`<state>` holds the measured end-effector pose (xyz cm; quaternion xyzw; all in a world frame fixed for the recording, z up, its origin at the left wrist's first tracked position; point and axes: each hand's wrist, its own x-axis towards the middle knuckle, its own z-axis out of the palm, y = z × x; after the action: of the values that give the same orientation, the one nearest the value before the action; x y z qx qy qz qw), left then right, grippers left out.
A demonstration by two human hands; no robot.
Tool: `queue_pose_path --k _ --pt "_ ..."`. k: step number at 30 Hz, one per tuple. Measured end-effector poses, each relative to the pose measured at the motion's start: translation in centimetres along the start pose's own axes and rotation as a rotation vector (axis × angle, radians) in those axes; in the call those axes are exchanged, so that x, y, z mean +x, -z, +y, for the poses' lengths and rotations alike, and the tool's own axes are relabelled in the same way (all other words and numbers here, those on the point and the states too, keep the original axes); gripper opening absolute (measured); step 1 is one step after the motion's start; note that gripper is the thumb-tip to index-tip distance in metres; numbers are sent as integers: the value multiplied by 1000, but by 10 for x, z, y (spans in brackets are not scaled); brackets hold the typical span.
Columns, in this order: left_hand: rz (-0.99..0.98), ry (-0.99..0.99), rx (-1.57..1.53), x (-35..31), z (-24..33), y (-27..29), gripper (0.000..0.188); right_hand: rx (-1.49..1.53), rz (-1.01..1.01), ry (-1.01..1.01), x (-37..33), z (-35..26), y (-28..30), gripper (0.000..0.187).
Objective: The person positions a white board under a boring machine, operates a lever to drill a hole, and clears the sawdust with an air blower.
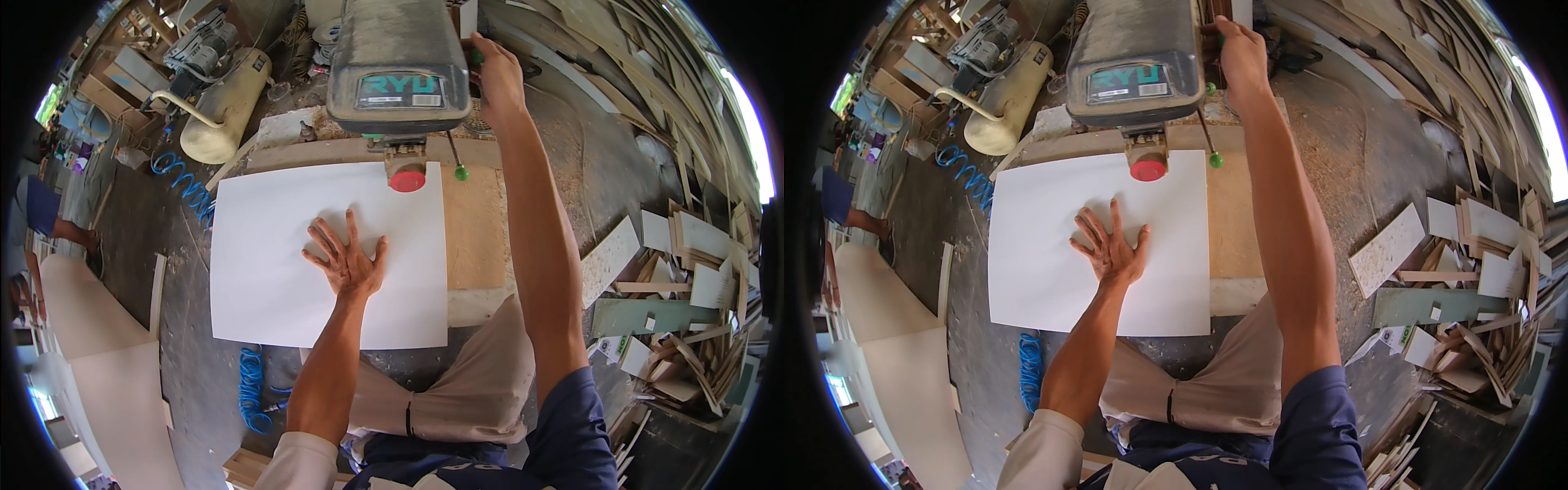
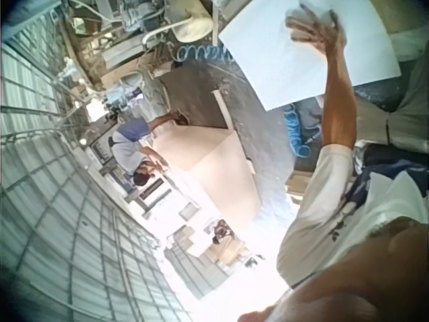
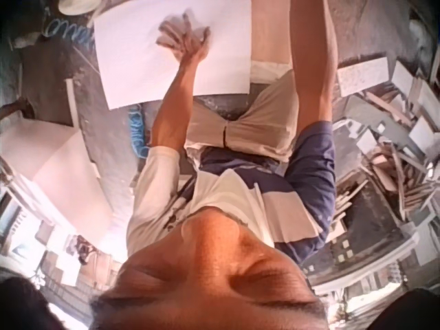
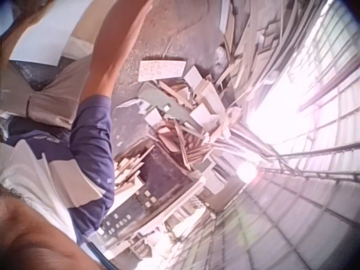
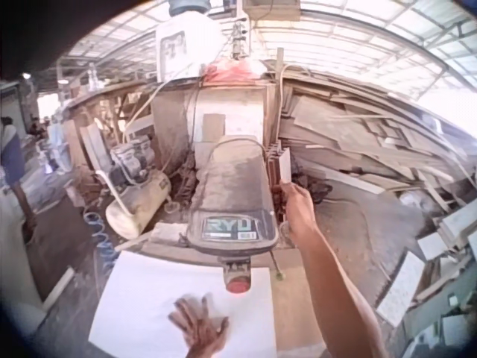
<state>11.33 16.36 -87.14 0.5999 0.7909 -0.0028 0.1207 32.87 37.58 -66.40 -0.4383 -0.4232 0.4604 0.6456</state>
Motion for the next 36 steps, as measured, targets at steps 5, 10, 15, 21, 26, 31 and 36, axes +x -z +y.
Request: queue_pose_path --k 5,10,15,21,26,31,36 --pt "11 -16 -52 -1 -2 -2 91 26 139 8 -12 9 -7 26" --pt "2 -4 -40 -1 3 4 91 121 204 98 -18 12 -14 25" --pt "53 -5 -26 1 1 -1 91 95 222 108 -24 11 -18 24" --pt "26 -1 -47 -1 3 2 91 129 197 130 -28 10 -16 24" --pt "22 5 -46 -1 3 2 91 113 185 123 -24 17 -10 24" --pt "48 1 -57 -2 2 -2 91 136 188 130 -30 16 -13 23" --pt "41 1 -53 -1 2 -1 91 153 175 145 -31 18 -12 22"
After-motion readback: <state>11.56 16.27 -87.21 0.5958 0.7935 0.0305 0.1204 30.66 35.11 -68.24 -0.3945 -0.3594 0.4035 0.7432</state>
